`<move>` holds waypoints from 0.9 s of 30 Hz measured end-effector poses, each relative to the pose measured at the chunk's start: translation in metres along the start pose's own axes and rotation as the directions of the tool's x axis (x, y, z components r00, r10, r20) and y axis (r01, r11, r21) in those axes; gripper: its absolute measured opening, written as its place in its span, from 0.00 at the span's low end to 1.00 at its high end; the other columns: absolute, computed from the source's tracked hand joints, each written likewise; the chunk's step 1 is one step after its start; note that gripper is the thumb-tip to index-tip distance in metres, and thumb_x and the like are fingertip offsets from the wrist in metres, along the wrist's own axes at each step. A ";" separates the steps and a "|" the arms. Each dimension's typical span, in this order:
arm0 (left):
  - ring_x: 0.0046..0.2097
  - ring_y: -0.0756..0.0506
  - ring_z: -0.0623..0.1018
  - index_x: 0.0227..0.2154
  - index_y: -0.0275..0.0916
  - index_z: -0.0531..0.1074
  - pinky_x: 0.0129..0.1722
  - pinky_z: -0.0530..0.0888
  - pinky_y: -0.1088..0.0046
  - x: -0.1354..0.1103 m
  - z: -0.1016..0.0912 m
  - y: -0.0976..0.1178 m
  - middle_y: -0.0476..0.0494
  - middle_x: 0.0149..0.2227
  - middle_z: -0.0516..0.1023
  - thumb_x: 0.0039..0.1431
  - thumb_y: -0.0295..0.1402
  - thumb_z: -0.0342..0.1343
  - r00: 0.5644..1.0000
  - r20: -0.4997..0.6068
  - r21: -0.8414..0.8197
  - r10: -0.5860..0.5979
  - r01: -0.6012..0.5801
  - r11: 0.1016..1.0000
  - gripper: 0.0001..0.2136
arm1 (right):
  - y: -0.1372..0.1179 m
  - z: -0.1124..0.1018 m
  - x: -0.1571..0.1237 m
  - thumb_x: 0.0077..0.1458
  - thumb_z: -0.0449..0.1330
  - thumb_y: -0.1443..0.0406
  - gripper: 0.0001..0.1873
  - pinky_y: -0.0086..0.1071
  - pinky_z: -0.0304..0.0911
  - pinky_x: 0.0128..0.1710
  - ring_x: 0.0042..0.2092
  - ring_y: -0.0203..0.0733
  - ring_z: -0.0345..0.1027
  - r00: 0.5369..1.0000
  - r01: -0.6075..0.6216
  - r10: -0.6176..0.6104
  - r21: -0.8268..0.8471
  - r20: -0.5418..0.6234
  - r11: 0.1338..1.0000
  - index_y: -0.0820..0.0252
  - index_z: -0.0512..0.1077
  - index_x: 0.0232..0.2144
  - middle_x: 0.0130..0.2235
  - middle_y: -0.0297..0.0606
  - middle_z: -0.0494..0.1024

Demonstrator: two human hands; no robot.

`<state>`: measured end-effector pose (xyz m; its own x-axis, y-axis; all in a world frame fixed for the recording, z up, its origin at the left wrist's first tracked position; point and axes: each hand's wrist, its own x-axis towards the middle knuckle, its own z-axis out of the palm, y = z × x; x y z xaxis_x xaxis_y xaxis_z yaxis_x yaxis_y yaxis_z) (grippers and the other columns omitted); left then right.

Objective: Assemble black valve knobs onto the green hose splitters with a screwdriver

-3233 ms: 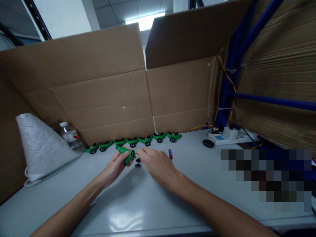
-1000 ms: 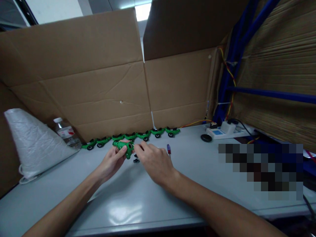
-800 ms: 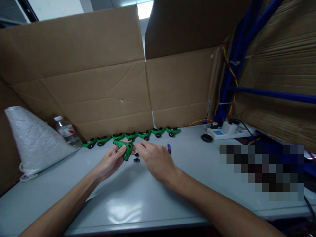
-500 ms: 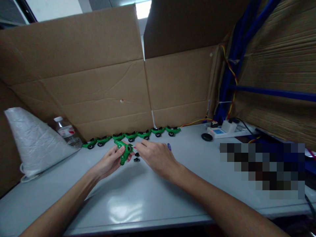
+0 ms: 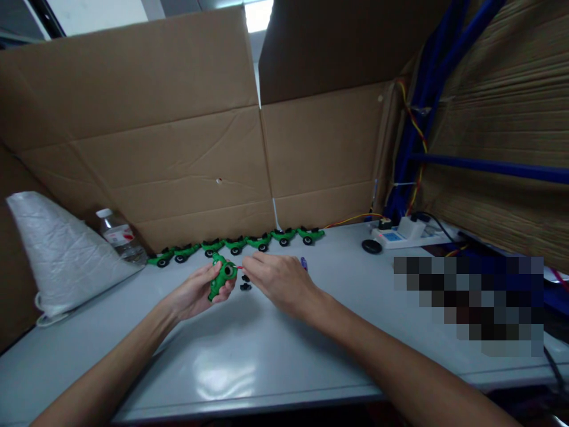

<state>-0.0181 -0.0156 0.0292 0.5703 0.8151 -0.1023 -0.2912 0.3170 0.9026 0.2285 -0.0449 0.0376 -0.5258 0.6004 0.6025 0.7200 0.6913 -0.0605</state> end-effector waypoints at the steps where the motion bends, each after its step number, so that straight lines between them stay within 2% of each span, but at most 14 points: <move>1: 0.29 0.51 0.75 0.36 0.32 0.75 0.26 0.67 0.79 0.001 0.002 -0.001 0.41 0.32 0.78 0.61 0.40 0.70 1.000 -0.005 -0.008 0.012 -0.012 1.000 0.15 | -0.003 -0.003 0.000 0.76 0.50 0.63 0.13 0.32 0.48 0.28 0.36 0.38 0.71 1.000 -0.007 0.007 -0.043 0.014 0.999 0.57 0.73 0.40 0.39 0.37 0.79; 5: 0.32 0.50 0.76 0.36 0.33 0.76 0.30 0.71 0.78 0.009 0.009 -0.010 0.40 0.34 0.79 0.62 0.39 0.69 0.992 -0.028 -0.021 0.127 -0.127 0.992 0.14 | -0.020 -0.014 0.000 0.72 0.52 0.72 0.10 0.34 0.44 0.24 0.36 0.40 0.74 0.993 -0.072 0.089 -0.200 0.073 0.977 0.56 0.72 0.44 0.40 0.38 0.80; 9: 0.37 0.47 0.79 0.39 0.33 0.77 0.35 0.75 0.75 0.014 0.010 -0.015 0.41 0.36 0.80 0.62 0.38 0.69 0.980 -0.032 -0.002 0.197 -0.197 0.980 0.12 | -0.032 -0.017 0.001 0.71 0.52 0.72 0.09 0.33 0.48 0.23 0.38 0.43 0.76 0.983 -0.139 0.164 -0.258 0.078 0.956 0.56 0.71 0.45 0.42 0.40 0.80; 13: 0.36 0.49 0.79 0.39 0.33 0.77 0.32 0.74 0.78 0.011 0.006 -0.012 0.41 0.35 0.80 0.64 0.37 0.68 0.989 -0.018 -0.024 0.146 -0.146 0.989 0.11 | -0.032 -0.015 0.001 0.72 0.52 0.71 0.09 0.33 0.53 0.23 0.39 0.43 0.76 0.986 -0.096 0.128 -0.262 0.106 0.960 0.56 0.71 0.46 0.42 0.40 0.79; 20: 0.32 0.51 0.77 0.38 0.33 0.77 0.27 0.72 0.80 0.007 -0.005 -0.009 0.39 0.36 0.80 0.64 0.39 0.68 0.999 -0.001 -0.013 0.040 -0.040 0.999 0.12 | -0.022 -0.008 0.000 0.72 0.52 0.72 0.10 0.34 0.48 0.23 0.37 0.41 0.74 0.993 -0.032 0.057 -0.229 0.104 0.973 0.56 0.72 0.46 0.41 0.38 0.78; 24: 0.31 0.51 0.77 0.40 0.33 0.76 0.26 0.70 0.81 0.003 -0.009 -0.006 0.38 0.36 0.80 0.62 0.39 0.69 1.000 0.001 0.004 0.008 -0.008 1.000 0.13 | -0.008 -0.002 0.000 0.72 0.52 0.71 0.11 0.33 0.47 0.25 0.35 0.38 0.70 0.997 0.029 -0.017 -0.150 0.079 0.988 0.58 0.74 0.44 0.40 0.38 0.79; 27: 0.30 0.51 0.77 0.42 0.33 0.76 0.24 0.69 0.82 0.000 -0.012 -0.003 0.38 0.36 0.80 0.63 0.39 0.69 0.999 0.014 0.026 -0.033 0.033 0.999 0.14 | 0.004 0.002 0.001 0.75 0.51 0.67 0.14 0.33 0.47 0.26 0.34 0.37 0.67 0.997 0.065 -0.062 -0.064 0.049 0.996 0.57 0.75 0.40 0.37 0.36 0.78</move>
<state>-0.0264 -0.0110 0.0217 0.5906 0.7970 -0.1264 -0.2521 0.3310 0.9093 0.2304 -0.0411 0.0364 -0.5912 0.5755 0.5651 0.7116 0.7020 0.0296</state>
